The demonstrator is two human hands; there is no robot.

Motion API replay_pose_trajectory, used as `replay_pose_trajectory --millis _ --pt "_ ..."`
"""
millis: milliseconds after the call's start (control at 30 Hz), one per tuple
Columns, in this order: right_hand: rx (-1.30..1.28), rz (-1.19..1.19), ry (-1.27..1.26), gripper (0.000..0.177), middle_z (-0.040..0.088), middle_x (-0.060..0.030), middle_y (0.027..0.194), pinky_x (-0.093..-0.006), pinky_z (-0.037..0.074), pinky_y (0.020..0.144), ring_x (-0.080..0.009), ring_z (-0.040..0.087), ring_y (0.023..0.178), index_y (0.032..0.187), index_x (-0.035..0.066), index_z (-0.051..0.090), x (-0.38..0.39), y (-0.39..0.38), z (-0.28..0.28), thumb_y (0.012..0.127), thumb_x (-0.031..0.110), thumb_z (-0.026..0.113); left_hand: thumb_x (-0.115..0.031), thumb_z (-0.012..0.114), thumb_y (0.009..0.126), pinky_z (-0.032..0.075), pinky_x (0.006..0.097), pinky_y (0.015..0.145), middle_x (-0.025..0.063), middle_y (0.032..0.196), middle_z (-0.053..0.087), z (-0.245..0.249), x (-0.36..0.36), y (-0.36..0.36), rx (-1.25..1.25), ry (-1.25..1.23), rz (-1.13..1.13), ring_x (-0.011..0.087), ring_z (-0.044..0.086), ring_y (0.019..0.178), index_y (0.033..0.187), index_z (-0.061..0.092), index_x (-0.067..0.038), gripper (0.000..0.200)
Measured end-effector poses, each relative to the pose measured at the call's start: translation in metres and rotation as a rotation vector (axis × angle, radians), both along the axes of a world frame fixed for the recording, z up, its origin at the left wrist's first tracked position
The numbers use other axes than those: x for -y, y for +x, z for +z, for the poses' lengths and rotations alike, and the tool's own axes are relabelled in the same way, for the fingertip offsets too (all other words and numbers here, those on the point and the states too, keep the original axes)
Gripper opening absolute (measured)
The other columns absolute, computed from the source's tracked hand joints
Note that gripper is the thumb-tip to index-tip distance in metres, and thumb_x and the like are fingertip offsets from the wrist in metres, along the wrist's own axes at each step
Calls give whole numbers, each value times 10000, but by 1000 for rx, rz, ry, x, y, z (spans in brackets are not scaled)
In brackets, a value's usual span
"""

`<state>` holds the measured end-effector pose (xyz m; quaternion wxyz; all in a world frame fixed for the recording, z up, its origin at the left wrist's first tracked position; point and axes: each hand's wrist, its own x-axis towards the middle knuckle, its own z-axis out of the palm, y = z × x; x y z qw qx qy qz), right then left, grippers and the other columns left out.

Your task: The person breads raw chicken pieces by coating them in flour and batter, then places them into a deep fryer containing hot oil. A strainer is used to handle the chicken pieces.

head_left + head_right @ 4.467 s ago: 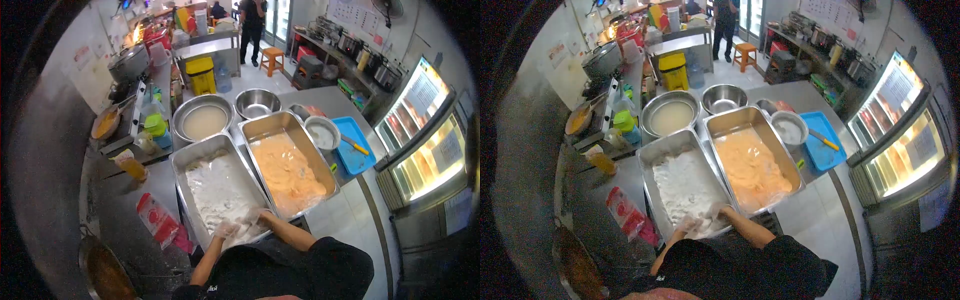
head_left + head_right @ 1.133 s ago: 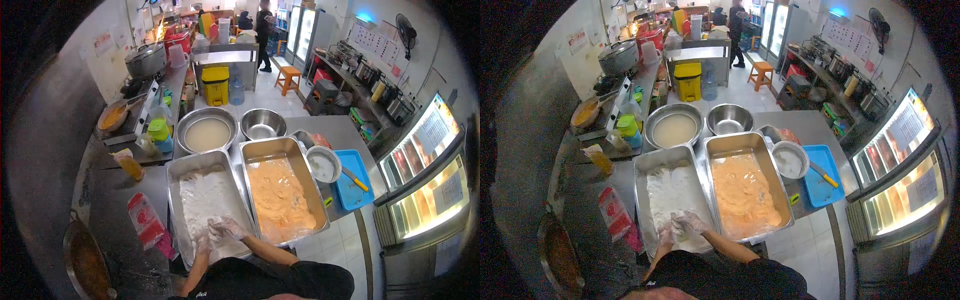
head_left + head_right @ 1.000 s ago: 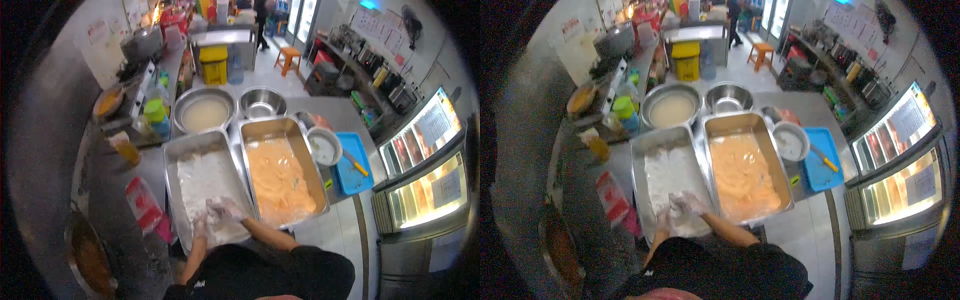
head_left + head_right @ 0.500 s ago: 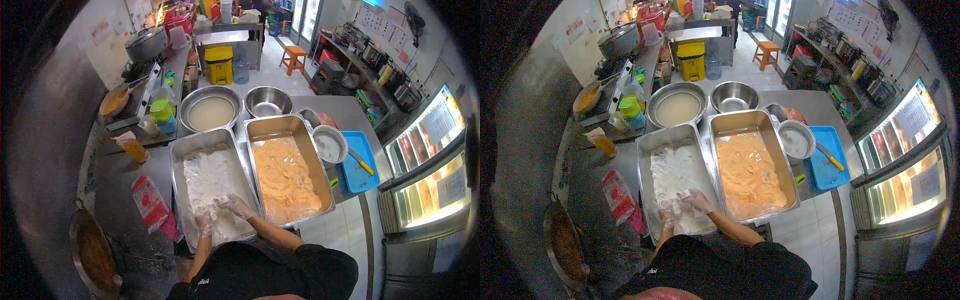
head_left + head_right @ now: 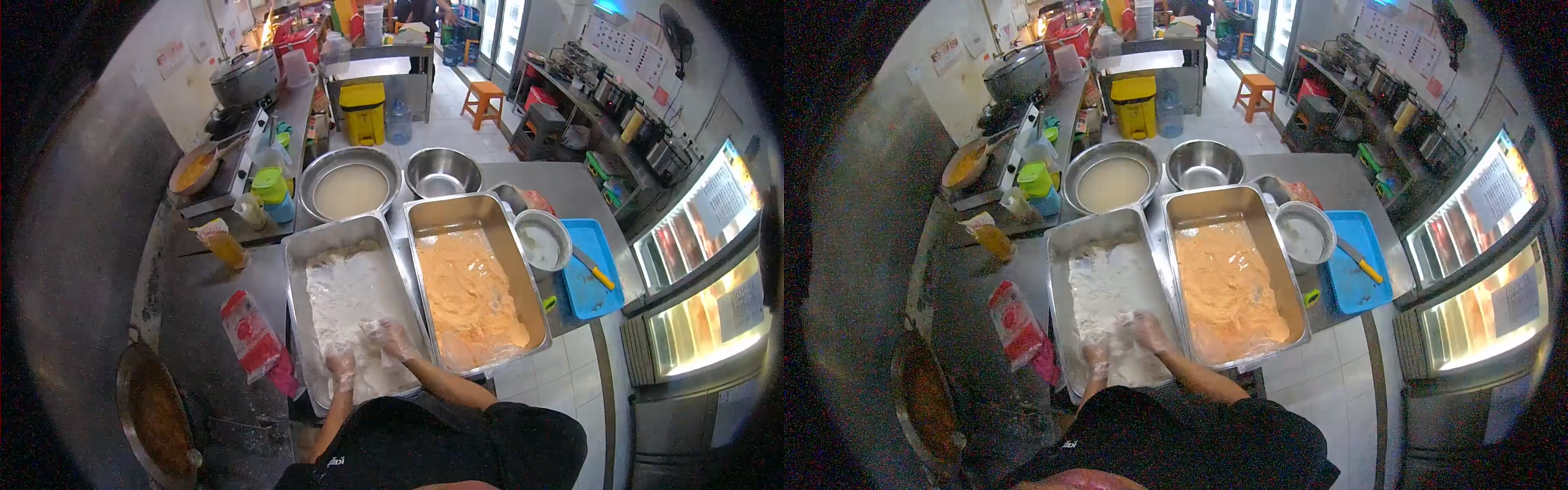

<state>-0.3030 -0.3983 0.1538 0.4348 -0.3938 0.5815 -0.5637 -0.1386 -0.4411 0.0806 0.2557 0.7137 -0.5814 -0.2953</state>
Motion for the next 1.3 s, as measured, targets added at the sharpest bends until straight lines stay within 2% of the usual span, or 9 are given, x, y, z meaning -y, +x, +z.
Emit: replay_pose_trajectory --millis 200,333,500,700,867,933,1033,1133,1300 --pt "-281 40 193 141 621 -67 786 -257 465 651 -105 561 703 792 23 587 8 12 -33 741 141 645 -269 674 649 477 419 653 211 747 617 63 -5 -24 132 38 -165 363 605 705 869 609 18 367" --pt "-112 175 231 182 622 -64 768 -257 471 621 -114 569 680 894 -4 549 -1 -5 33 756 99 608 -242 669 659 475 428 627 208 716 611 -5 3 -6 -48 -347 -184 373 597 684 827 601 41 337" --pt "-214 72 -161 253 634 -70 696 -358 441 799 -221 592 720 779 51 637 13 -8 -106 762 303 630 -216 652 669 479 406 686 204 793 614 -64 15 27 198 -173 -382 378 587 741 961 565 31 392" --pt "-494 306 -33 213 647 -51 725 -336 417 862 -194 594 771 760 59 645 8 -11 -58 796 262 594 -218 641 691 471 407 720 192 846 618 3 -6 7 -151 -263 -257 368 587 794 997 560 6 388" --pt "-57 110 -213 172 648 -62 746 -302 455 792 -138 595 799 774 51 649 16 -14 -141 822 171 536 -258 647 706 469 410 717 195 878 615 6 -3 2 -69 -169 -212 357 588 823 990 573 1 391" --pt "-627 101 -227 167 646 -77 772 -294 471 752 -121 593 805 786 49 646 15 -14 -133 822 151 519 -278 646 711 470 415 696 206 863 614 16 -5 1 -81 -212 -190 359 591 802 971 579 10 393" --pt "-110 202 179 150 640 -96 816 -303 475 736 -145 592 804 800 47 637 1 -9 -41 804 168 547 -312 638 716 471 411 668 206 819 610 32 -15 6 -7 -168 -218 354 591 768 942 588 2 391" --pt "-455 136 44 160 635 -114 786 -306 478 708 -181 593 725 816 36 630 2 -4 -48 816 167 538 -301 640 721 473 390 647 187 796 611 -70 8 16 250 -298 -330 331 592 740 918 592 -16 349" --pt "-652 121 -159 192 646 -108 805 -312 452 766 -214 588 683 868 63 657 10 -7 -88 835 178 507 -263 645 718 470 401 683 182 821 614 22 -7 3 -82 -326 -268 342 592 773 923 580 -13 330"
